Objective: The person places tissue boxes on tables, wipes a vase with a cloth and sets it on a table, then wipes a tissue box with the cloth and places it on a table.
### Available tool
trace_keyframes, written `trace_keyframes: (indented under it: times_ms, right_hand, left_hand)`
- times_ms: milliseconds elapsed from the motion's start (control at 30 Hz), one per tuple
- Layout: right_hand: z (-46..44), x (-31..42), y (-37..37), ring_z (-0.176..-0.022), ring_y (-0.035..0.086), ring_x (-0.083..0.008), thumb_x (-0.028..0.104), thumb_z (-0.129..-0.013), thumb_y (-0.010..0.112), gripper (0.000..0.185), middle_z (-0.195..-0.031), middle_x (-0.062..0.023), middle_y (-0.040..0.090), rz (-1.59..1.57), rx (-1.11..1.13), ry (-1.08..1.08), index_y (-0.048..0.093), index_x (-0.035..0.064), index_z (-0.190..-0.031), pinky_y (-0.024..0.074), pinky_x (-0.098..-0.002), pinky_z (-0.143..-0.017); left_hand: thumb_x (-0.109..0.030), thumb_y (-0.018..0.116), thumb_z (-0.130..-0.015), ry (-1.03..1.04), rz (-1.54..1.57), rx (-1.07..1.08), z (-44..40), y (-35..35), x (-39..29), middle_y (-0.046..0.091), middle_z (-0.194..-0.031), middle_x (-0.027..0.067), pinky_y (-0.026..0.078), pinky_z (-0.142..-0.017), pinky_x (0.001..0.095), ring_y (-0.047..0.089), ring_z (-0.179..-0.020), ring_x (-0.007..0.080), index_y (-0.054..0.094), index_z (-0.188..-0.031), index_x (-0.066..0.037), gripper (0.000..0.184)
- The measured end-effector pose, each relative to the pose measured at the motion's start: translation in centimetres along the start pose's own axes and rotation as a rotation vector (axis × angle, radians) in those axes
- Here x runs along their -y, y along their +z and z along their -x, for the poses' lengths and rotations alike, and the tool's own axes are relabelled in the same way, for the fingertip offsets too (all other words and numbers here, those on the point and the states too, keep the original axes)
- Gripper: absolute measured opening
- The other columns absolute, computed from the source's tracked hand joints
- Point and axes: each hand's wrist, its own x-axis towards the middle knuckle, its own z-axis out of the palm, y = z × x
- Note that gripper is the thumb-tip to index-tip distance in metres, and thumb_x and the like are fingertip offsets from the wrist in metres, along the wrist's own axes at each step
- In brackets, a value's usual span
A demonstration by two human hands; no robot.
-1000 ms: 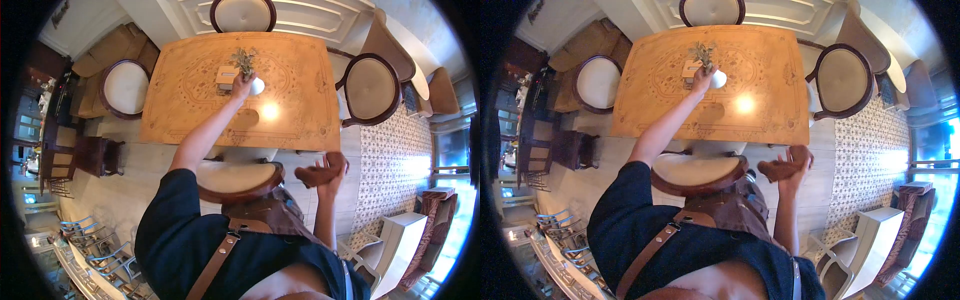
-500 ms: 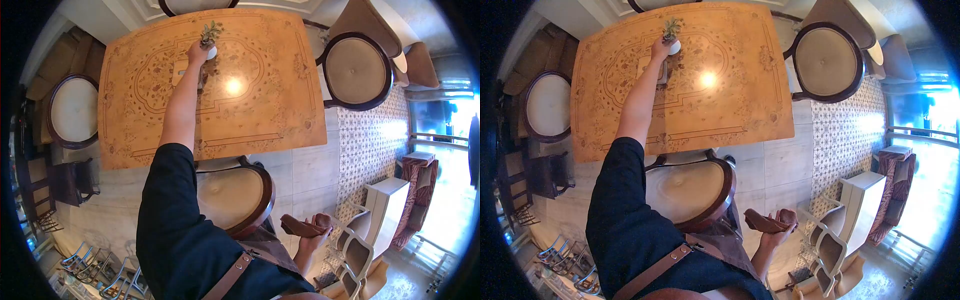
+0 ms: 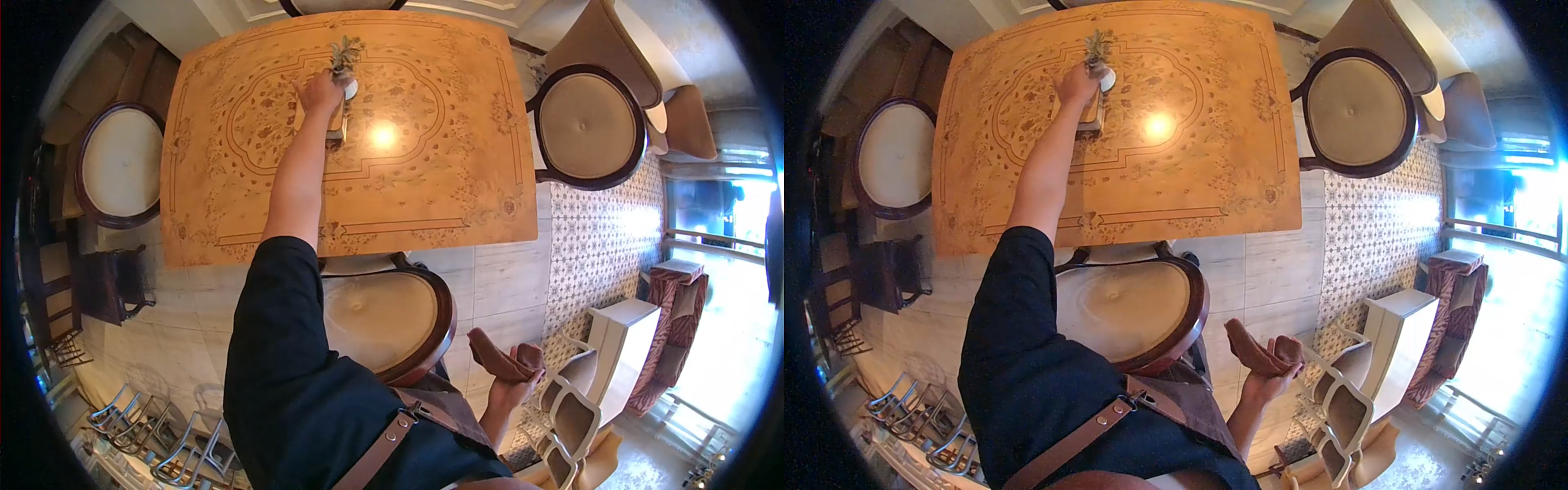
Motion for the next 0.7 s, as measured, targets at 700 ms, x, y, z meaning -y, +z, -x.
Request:
trace_keyframes:
  times_ms: [700]
  right_hand:
    - [-0.9, -0.2, 10.3, -0.098, 0.061, -0.019, 0.022, -0.096, 0.05, 0.039, -0.113, -0.0129, 0.061, 0.581, 0.782, 0.125, 0.051, 0.0001, -0.129, 0.0523, -0.0318, -0.078]
  left_hand:
    - [-0.043, 0.074, -0.08, 0.486, 0.88, 0.431, 34.2, -7.9, -11.0, 0.048, -0.125, 0.0195, 0.045, -0.096, 0.0393, 0.051, -0.116, 0.0283, 0.048, -0.128, -0.002, 0.069]
